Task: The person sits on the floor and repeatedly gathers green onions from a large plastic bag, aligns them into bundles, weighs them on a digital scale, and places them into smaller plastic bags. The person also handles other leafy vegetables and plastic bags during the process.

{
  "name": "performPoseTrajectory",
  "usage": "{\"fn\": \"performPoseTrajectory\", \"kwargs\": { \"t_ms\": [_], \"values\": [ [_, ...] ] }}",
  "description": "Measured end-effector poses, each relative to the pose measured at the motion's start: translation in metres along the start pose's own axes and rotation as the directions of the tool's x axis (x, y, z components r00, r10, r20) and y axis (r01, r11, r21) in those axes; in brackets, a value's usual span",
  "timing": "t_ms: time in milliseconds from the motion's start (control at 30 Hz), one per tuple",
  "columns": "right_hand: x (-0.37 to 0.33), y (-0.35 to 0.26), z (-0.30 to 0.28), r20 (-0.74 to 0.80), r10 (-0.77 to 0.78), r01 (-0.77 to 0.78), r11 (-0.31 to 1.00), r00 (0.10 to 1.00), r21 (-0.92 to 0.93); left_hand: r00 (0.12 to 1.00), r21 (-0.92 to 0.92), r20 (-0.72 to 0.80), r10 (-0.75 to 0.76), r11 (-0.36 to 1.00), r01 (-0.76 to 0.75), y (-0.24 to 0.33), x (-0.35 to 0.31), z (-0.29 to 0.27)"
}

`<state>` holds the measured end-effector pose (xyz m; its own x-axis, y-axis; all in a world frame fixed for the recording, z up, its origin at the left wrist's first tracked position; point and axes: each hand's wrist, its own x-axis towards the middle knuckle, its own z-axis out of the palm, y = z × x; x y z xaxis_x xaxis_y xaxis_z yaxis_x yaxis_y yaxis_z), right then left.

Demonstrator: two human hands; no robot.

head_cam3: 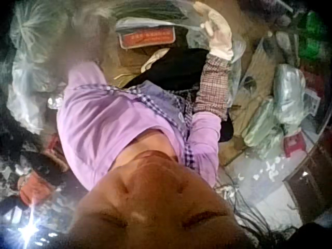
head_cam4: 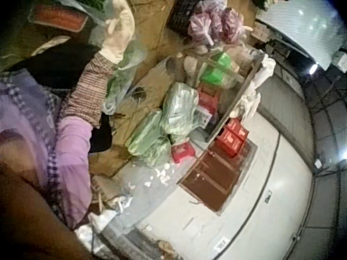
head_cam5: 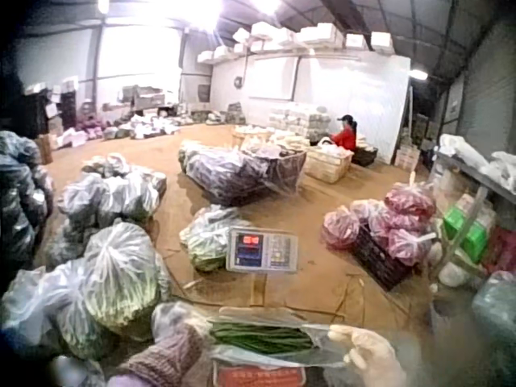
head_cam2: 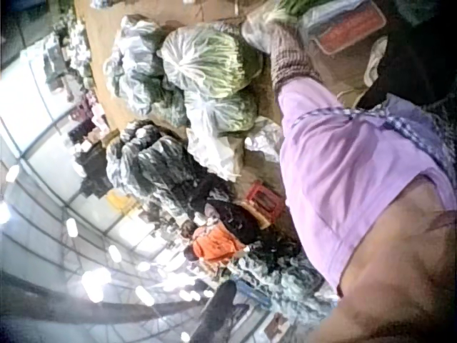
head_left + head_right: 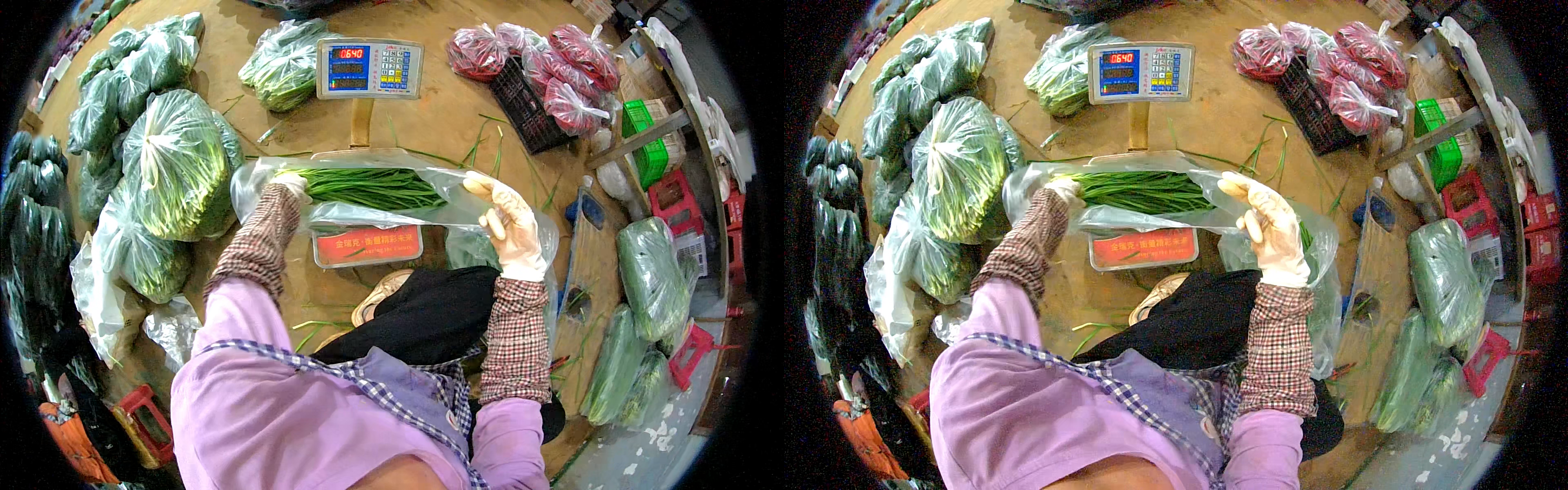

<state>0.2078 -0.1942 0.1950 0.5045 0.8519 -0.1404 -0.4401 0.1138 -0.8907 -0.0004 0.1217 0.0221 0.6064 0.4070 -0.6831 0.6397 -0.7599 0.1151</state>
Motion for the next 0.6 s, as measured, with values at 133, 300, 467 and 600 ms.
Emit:
{"fn": "performPoseTrajectory", "kwargs": {
  "t_ms": [133,300,467,600],
  "values": [
    [0.015,0.005,0.017,-0.096,0.028,-0.044,0.985,0.995,-0.166,0.89,0.025,-0.455,-0.027,0.999,0.043,-0.057,-0.03,-0.014],
    [-0.002,-0.024,0.064,0.119,-0.117,0.135,0.978,0.986,-0.158,0.761,-0.121,-0.616,-0.204,0.979,0.165,-0.146,-0.128,-0.072],
    [-0.031,-0.057,0.103,0.187,-0.233,0.263,0.952,0.954,-0.156,0.254,-0.169,-0.948,-0.19,0.98,0.105,-0.094,-0.266,-0.076],
    [-0.06,-0.052,0.125,0.58,-0.079,0.128,0.991,0.811,-0.045,0.04,0.084,-0.996,0.074,0.89,0.447,-0.142,-0.325,-0.052]
  ]
}}
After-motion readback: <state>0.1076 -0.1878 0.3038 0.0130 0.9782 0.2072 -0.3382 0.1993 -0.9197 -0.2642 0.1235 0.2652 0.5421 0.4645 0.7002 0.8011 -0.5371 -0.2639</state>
